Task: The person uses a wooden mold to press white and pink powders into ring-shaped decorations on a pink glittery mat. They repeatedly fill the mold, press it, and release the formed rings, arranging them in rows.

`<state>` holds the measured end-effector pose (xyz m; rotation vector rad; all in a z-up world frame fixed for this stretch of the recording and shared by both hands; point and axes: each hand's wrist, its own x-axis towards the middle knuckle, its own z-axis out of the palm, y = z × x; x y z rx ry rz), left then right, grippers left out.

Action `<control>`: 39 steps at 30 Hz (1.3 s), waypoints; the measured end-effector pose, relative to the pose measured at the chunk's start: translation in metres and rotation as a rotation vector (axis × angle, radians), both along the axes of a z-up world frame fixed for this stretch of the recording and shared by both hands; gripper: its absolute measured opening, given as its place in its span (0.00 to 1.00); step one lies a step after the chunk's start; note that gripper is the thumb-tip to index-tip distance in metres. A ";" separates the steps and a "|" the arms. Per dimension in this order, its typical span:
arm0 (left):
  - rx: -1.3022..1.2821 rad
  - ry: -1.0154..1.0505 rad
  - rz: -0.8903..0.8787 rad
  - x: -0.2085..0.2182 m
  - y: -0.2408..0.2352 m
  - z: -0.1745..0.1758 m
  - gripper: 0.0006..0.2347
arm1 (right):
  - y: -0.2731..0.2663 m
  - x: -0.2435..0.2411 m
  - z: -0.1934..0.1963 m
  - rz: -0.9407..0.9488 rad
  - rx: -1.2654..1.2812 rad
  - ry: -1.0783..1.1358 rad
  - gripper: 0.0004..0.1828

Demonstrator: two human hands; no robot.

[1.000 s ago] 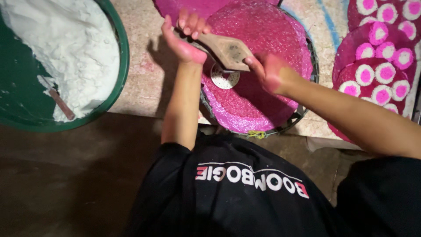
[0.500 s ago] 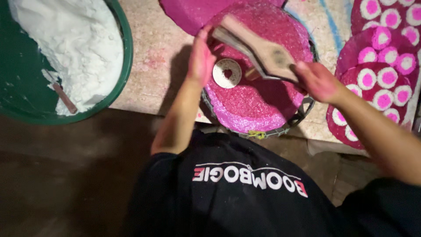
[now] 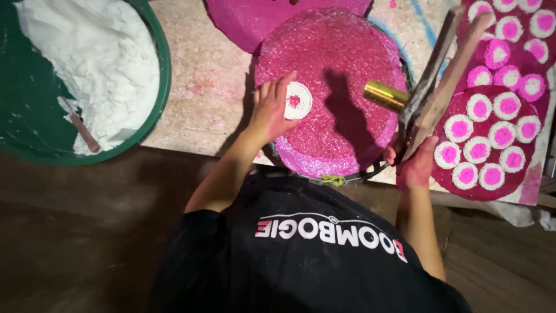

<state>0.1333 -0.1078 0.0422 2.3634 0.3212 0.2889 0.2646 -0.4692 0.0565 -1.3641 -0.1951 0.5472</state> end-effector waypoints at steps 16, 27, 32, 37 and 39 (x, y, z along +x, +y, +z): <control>-0.046 0.115 0.079 0.076 0.056 0.015 0.52 | 0.000 -0.018 -0.001 -0.084 -0.074 -0.091 0.41; -0.073 -0.294 0.163 -0.028 -0.008 0.036 0.32 | -0.012 -0.010 -0.026 -0.058 -0.079 -0.143 0.38; -0.019 -0.274 0.191 -0.065 -0.033 0.062 0.29 | -0.019 0.014 -0.068 0.085 -0.201 -0.326 0.40; 0.022 -0.290 0.147 -0.084 -0.050 0.080 0.29 | 0.019 0.030 -0.075 0.387 -0.153 -0.393 0.36; 0.010 -0.325 0.134 -0.091 -0.051 0.085 0.30 | 0.047 0.018 -0.055 0.560 -0.076 -0.435 0.38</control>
